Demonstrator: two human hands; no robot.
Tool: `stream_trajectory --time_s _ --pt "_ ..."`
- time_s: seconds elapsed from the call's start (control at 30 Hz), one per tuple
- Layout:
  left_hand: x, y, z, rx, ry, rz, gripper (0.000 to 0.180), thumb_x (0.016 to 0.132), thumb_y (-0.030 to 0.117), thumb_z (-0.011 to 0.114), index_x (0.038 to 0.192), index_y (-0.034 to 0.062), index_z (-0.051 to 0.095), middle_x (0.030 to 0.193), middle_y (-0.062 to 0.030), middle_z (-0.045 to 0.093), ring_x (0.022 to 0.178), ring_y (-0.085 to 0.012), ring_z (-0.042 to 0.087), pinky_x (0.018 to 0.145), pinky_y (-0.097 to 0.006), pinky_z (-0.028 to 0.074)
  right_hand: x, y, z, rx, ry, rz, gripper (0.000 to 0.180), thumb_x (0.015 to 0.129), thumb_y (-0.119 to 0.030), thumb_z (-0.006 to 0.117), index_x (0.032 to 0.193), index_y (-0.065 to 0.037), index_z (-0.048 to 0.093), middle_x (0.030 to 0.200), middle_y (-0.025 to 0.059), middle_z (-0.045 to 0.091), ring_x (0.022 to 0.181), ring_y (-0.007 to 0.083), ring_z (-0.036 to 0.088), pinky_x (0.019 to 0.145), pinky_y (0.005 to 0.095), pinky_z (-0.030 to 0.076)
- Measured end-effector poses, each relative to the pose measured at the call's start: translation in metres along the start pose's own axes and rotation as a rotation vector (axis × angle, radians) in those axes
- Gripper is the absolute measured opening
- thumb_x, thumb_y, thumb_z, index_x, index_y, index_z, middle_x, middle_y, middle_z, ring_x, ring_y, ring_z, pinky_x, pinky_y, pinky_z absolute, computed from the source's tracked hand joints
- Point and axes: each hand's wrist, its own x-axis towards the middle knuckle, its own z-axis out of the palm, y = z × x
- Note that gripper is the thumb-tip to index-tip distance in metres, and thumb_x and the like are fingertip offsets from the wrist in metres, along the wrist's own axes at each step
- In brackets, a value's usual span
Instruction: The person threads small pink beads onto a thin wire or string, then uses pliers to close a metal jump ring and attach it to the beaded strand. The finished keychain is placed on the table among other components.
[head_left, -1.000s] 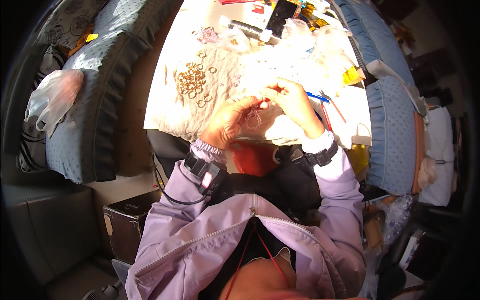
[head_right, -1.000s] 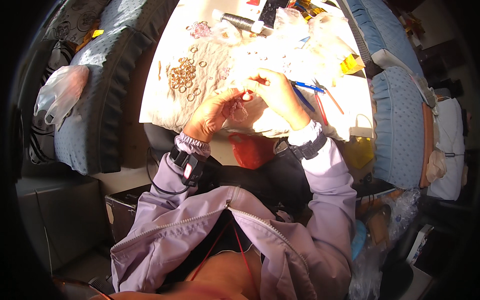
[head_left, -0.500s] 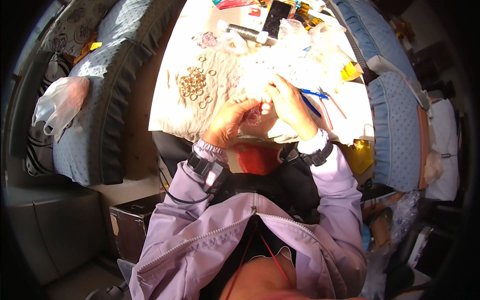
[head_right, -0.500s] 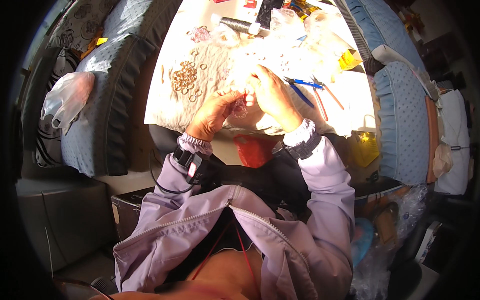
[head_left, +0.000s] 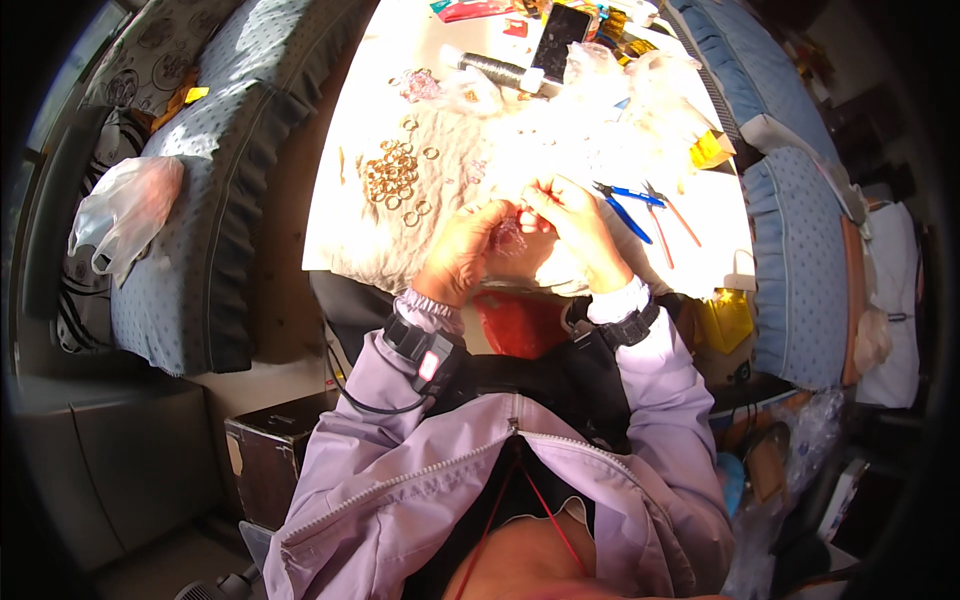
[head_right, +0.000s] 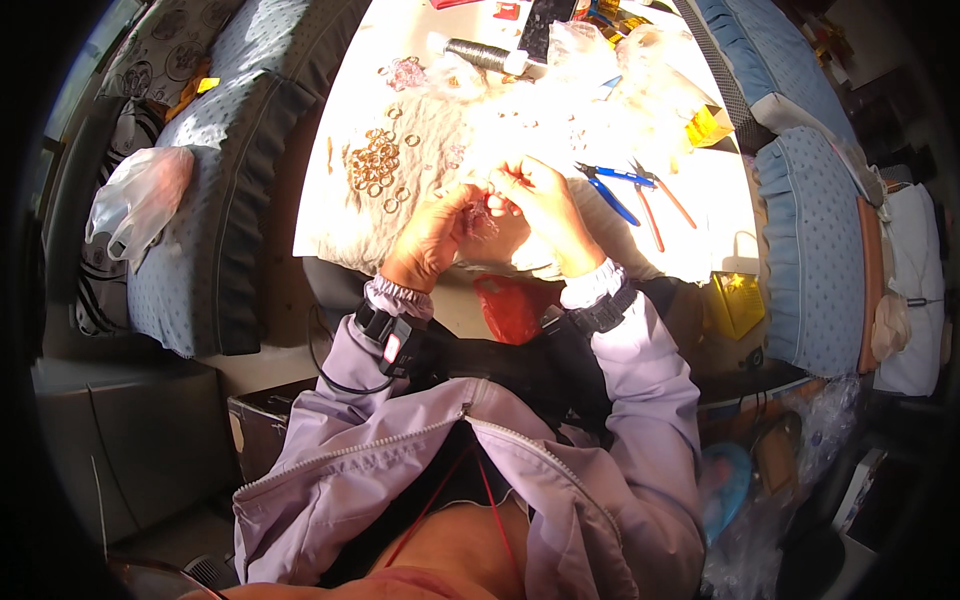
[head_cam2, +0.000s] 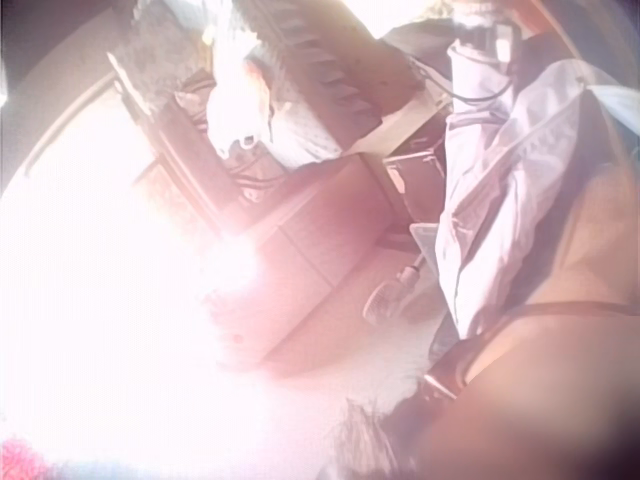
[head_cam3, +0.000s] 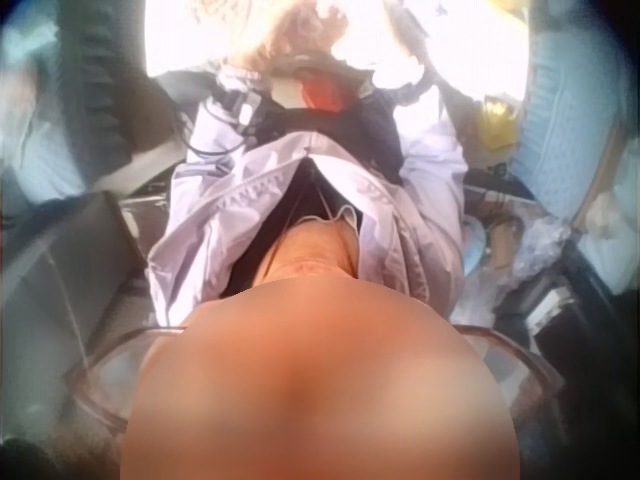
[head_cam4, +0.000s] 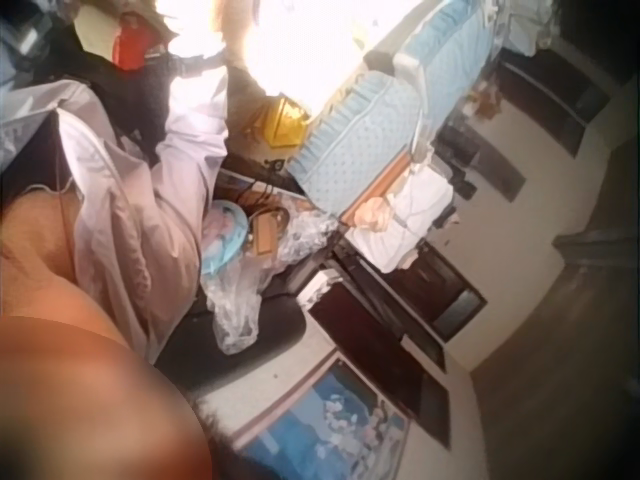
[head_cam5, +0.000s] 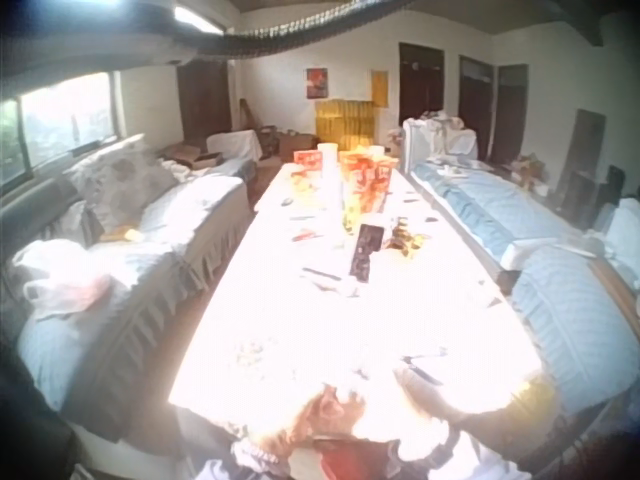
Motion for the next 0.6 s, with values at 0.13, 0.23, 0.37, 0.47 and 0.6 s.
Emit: stream_trajectory --time_s 0.13,0.23,0.37,0.47,0.6 --pt "-0.001 0.002 -0.001 -0.025 -0.035 -0.022 0.019 0.108 0.017 0.067 0.11 0.0013 0.078 0.099 -0.0075 0.08 0.088 -0.0166 0.074 0.082 -0.03 0.06 0.0 0.003 0.006 0.191 -0.005 0.062 0.011 0.11 -0.016 0.07 0.109 -0.005 0.072 0.087 -0.0014 0.068 0.075 0.0063 0.064 0.069 0.0213 0.048" --pt "-0.004 0.003 0.003 0.008 0.034 -0.027 0.02 0.108 0.017 0.067 0.107 0.0011 0.078 0.096 -0.0074 0.079 0.086 -0.0163 0.074 0.081 -0.03 0.059 0.001 0.0 0.006 0.121 -0.018 0.088 0.011 0.11 -0.015 0.07 0.11 -0.004 0.071 0.087 -0.0011 0.068 0.074 0.0068 0.064 0.068 0.0211 0.048" --pt "-0.004 0.004 0.004 0.122 0.069 -0.042 0.02 0.109 0.019 0.066 0.108 0.0015 0.077 0.094 -0.0062 0.079 0.082 -0.0144 0.073 0.078 -0.027 0.058 0.0 0.001 0.006 0.088 -0.084 0.016 0.01 0.111 -0.015 0.068 0.113 -0.006 0.07 0.086 -0.0028 0.066 0.072 0.006 0.062 0.066 0.0206 0.047" --pt "0.0 -0.001 0.0 0.159 0.037 -0.026 0.017 0.109 0.015 0.068 0.117 0.0018 0.076 0.1 -0.005 0.079 0.087 -0.0131 0.073 0.078 -0.026 0.056 0.004 0.012 0.006 0.136 -0.049 -0.016 0.009 0.112 -0.016 0.067 0.115 -0.008 0.068 0.09 -0.003 0.067 0.071 0.0051 0.061 0.065 0.0202 0.046" --pt "0.002 -0.012 -0.008 0.365 0.165 0.058 0.013 0.11 0.01 0.067 0.119 0.0015 0.073 0.103 -0.0043 0.077 0.092 -0.0122 0.072 0.081 -0.027 0.057 0.016 0.035 0.008 -0.107 0.042 -0.234 0.008 0.115 -0.015 0.062 0.115 -0.007 0.064 0.093 -0.0046 0.06 0.077 0.0033 0.051 0.068 0.0205 0.044"
